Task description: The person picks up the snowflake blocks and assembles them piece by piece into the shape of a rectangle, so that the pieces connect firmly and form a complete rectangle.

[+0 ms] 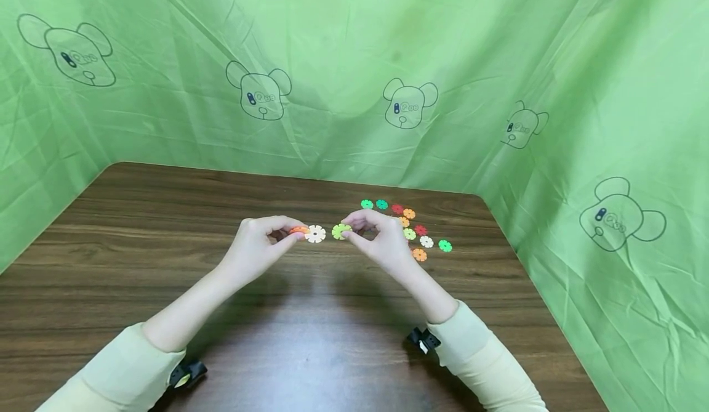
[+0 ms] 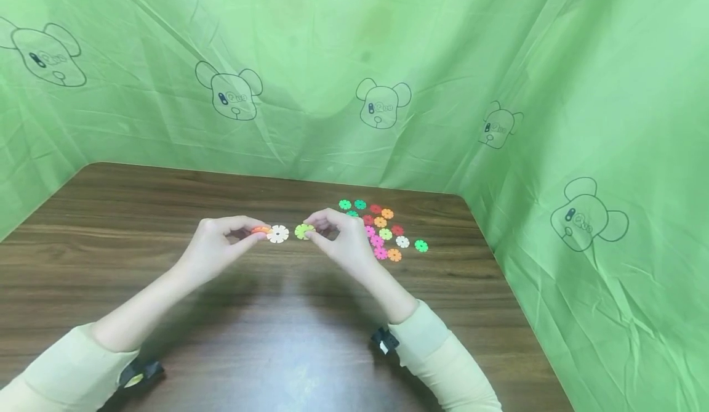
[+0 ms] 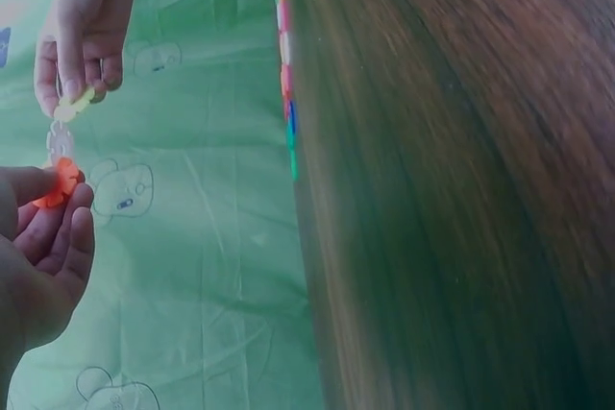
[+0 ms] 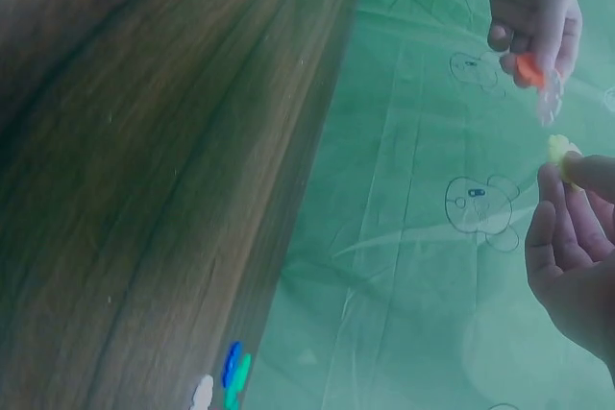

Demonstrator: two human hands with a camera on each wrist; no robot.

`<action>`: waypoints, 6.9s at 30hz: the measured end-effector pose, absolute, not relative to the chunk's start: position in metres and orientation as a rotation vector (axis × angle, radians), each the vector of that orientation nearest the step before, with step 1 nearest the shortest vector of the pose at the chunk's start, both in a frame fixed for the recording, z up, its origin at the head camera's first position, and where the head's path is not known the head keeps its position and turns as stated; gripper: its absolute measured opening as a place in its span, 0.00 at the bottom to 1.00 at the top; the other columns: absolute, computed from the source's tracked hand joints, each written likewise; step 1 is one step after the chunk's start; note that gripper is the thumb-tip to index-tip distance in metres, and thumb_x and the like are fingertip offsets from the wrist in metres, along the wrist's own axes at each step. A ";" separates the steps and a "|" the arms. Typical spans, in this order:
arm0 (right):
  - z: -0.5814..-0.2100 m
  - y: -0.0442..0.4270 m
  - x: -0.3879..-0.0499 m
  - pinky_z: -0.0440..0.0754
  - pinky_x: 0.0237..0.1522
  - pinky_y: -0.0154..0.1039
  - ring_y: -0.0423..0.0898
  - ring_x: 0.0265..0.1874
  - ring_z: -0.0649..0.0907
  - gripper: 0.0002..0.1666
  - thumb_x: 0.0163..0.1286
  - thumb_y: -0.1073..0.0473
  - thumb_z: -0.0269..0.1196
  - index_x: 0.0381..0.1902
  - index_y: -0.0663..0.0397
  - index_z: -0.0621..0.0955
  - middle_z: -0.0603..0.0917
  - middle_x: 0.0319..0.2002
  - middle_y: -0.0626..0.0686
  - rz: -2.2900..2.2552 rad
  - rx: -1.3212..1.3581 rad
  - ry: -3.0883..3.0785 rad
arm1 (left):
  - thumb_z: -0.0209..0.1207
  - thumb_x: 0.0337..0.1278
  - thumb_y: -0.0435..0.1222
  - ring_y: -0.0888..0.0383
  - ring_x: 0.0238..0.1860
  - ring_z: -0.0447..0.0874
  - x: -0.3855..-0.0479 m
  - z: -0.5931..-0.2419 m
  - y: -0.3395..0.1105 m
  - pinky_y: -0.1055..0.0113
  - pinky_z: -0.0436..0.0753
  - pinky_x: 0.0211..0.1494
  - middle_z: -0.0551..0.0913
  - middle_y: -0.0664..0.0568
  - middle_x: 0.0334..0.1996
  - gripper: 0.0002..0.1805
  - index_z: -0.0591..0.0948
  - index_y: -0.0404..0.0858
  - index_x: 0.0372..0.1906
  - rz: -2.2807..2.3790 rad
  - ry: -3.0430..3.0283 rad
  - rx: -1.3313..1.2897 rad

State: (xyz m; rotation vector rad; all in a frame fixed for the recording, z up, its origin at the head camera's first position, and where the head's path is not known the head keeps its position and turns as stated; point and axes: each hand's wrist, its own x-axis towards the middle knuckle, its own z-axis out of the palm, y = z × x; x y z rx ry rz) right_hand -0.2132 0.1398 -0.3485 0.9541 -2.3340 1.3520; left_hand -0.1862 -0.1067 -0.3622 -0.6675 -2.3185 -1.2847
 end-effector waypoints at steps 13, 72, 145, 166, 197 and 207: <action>-0.350 0.132 -0.210 0.83 0.33 0.37 0.38 0.28 0.81 0.10 0.56 0.67 0.69 0.37 0.50 0.83 0.85 0.28 0.46 1.250 1.061 -2.305 | 0.66 0.52 0.33 0.62 0.20 0.79 -0.183 -0.361 -0.100 0.71 0.77 0.23 0.87 0.55 0.27 0.05 0.86 0.44 0.35 -1.336 -2.306 -0.670; -0.353 0.127 -0.208 0.82 0.34 0.29 0.36 0.30 0.83 0.09 0.56 0.65 0.69 0.37 0.54 0.85 0.87 0.33 0.49 1.168 1.194 -2.270 | 0.71 0.43 0.46 0.64 0.27 0.79 -0.183 -0.370 -0.090 0.72 0.78 0.29 0.86 0.59 0.32 0.17 0.85 0.50 0.43 -1.545 -2.441 -0.702; -0.421 0.258 -0.311 0.77 0.46 0.43 0.46 0.44 0.76 0.15 0.54 0.56 0.72 0.41 0.51 0.85 0.78 0.46 0.52 0.538 1.255 -2.945 | 0.66 0.53 0.41 0.63 0.31 0.79 -0.184 -0.361 -0.119 0.73 0.79 0.33 0.85 0.53 0.38 0.17 0.83 0.47 0.50 -1.592 -2.468 -0.591; -0.398 0.238 -0.297 0.81 0.30 0.32 0.38 0.26 0.82 0.04 0.57 0.64 0.69 0.30 0.54 0.82 0.84 0.25 0.46 0.779 0.972 -2.857 | 0.67 0.51 0.44 0.63 0.30 0.79 -0.185 -0.361 -0.115 0.74 0.78 0.32 0.85 0.53 0.34 0.15 0.84 0.46 0.46 -1.615 -2.459 -0.536; -0.331 0.178 -0.231 0.85 0.30 0.43 0.52 0.26 0.87 0.14 0.58 0.63 0.69 0.42 0.62 0.84 0.87 0.32 0.58 1.597 0.689 -2.609 | 0.69 0.48 0.41 0.61 0.29 0.79 -0.185 -0.361 -0.104 0.72 0.78 0.31 0.85 0.57 0.35 0.15 0.84 0.48 0.44 -1.548 -2.433 -0.584; -0.327 0.158 -0.216 0.85 0.35 0.47 0.55 0.25 0.86 0.15 0.57 0.66 0.68 0.44 0.63 0.82 0.85 0.32 0.60 1.929 0.664 -2.546 | 0.69 0.48 0.38 0.61 0.31 0.81 -0.184 -0.360 -0.100 0.71 0.79 0.33 0.84 0.58 0.39 0.15 0.84 0.47 0.45 -1.547 -2.396 -0.631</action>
